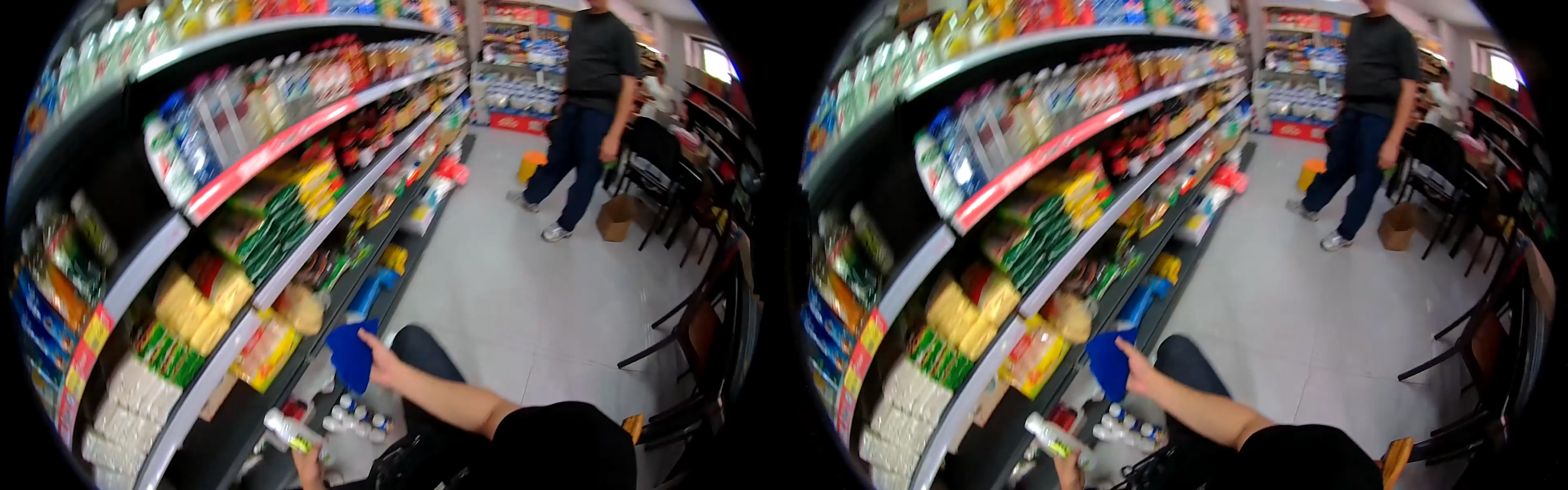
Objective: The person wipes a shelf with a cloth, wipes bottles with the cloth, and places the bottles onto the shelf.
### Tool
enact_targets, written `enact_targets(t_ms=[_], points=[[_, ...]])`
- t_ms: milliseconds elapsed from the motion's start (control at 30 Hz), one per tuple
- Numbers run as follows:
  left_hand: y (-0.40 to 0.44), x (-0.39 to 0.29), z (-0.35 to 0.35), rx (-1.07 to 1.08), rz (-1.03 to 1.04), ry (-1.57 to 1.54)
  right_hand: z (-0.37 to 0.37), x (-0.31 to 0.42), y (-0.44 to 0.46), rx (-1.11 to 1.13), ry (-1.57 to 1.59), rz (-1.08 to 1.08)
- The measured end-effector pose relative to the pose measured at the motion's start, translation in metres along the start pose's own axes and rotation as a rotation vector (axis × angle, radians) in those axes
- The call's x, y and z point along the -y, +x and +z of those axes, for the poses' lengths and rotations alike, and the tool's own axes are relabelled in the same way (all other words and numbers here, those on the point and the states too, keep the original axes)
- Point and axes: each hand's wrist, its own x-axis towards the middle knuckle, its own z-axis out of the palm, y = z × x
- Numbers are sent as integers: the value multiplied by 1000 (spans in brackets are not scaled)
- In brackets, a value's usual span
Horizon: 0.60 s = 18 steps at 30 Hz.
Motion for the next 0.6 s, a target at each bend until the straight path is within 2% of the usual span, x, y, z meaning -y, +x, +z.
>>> enact_targets(t_ms=[33, 67, 133, 167, 200, 233, 267, 300, 333, 367, 400, 433, 467, 500, 533, 600], points=[[2, 1, -8, 56, -21, 46, -8, 8, -1, 13, 80, 26], [0, -1, -23, -19, -248, 320, -8, 15, -8, 49, 55, -9], [26, 23, -69, 40, -169, 606, 6, 32, -28, 96, 45, -29], [22, 7, -48, 54, -173, 460, 15, 38, -34, 90, 15, -87], [3, -34, 9, 68, -182, 312, 23, 44, -39, 78, -15, -145], [-20, -73, 75, 58, -6, 345, 30, 51, -47, 64, -46, -198], [-10, -71, 85, 133, 46, 180, 36, 56, -52, 82, -74, -264], [-24, -97, 127, 184, 172, 147, 48, 60, -56, 95, -103, -303], [-17, -89, 120, 176, 147, 175, 59, 54, -56, 105, -133, -309], [-37, -108, 151, 43, 155, 323, 66, 53, -58, 47, -170, -313], [-48, -121, 169, 54, 141, 376, 83, 55, -73, 7, -213, -330], [-53, -125, 174, 21, 141, 509, 99, 54, -87, 66, -222, -355], [-52, -131, 177, 45, 236, 631, 114, 53, -89, 11, -201, -358], [-44, -111, 150, 65, 260, 656, 118, 45, -93, 76, -219, -332], [-59, -126, 174, 117, 221, 451, 121, 43, -100, 91, -233, -329], [-61, -141, 188, 102, 207, 457, 117, 47, -96, 200, -282, -322]])
